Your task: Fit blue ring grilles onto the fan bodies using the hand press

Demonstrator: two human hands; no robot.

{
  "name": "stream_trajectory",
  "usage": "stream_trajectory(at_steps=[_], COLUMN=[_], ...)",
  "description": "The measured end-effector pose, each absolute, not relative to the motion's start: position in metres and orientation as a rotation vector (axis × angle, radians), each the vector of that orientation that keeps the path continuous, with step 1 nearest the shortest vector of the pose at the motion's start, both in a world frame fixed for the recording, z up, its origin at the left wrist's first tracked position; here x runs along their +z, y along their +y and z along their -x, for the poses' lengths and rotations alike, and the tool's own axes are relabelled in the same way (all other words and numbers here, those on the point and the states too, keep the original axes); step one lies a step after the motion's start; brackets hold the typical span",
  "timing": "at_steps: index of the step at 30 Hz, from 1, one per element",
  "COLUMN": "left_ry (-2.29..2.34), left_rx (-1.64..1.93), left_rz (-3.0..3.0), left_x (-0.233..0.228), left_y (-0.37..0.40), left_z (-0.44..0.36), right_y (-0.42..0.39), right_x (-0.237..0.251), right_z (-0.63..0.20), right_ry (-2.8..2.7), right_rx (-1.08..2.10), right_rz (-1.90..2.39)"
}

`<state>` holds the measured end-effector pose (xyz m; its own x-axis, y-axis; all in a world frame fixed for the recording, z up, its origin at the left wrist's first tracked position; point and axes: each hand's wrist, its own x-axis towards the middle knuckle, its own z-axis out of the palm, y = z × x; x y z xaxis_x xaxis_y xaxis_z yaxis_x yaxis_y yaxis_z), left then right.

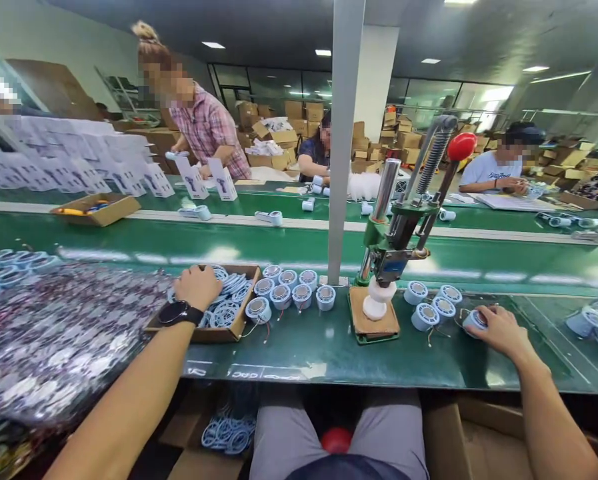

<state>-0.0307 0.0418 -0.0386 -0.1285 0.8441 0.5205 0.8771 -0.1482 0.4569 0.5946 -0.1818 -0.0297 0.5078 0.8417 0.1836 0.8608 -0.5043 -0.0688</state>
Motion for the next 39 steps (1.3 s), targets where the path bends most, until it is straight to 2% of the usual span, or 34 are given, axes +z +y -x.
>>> stream_trajectory(at_steps=[4,7,9,11,14,16,20,24,30,35,39], left_ry=[-2.078,-2.089,-2.055,-1.988,-1.85,-1.761,-1.635,-1.623,-1.696,-1.66,-1.591], left_rx=[-0.983,-0.86,-0.813,-0.8,-0.833,-0.862,-0.894,-1.007,-0.918,-0.915,-1.0], left_rz=[2.017,2.035,2.078,2.133,2.208,2.251,2.371,2.676,2.799,2.927,2.989], left_x=[-0.051,-0.052,-0.048,-0.039,-0.028,-0.028,-0.057,-0.1,-0.126,-0.132,-0.137], left_y=[0.045,0.046,0.046,0.043,0.025,-0.004,-0.097,-0.166,-0.146,-0.129,-0.128], left_z=[0.035,0.036,0.035,0.034,0.033,0.032,0.012,-0.043,-0.1,-0.093,-0.083], right_y=[-0.204,-0.209,-0.199,-0.176,-0.134,-0.112,-0.097,-0.101,-0.143,-0.191,-0.197], right_x=[-0.008,-0.009,-0.025,-0.047,-0.077,-0.09,-0.109,-0.127,-0.139,-0.136,-0.124], right_z=[-0.556,-0.482,-0.412,-0.34,-0.26,-0.234,-0.233,-0.259,-0.299,-0.319,-0.318], right_ry=[-1.357,-1.677,-2.083,-2.29,-2.245,-2.162,-2.076,-2.045,-2.002,-1.924,-1.954], right_rx=[-0.347,-0.425,-0.232,-0.008,0.052,0.028,0.007,-0.022,-0.095,-0.173,-0.2], right_rz=[2.635,2.284,1.905,1.731,1.752,1.772,1.678,1.553,1.476,1.593,1.672])
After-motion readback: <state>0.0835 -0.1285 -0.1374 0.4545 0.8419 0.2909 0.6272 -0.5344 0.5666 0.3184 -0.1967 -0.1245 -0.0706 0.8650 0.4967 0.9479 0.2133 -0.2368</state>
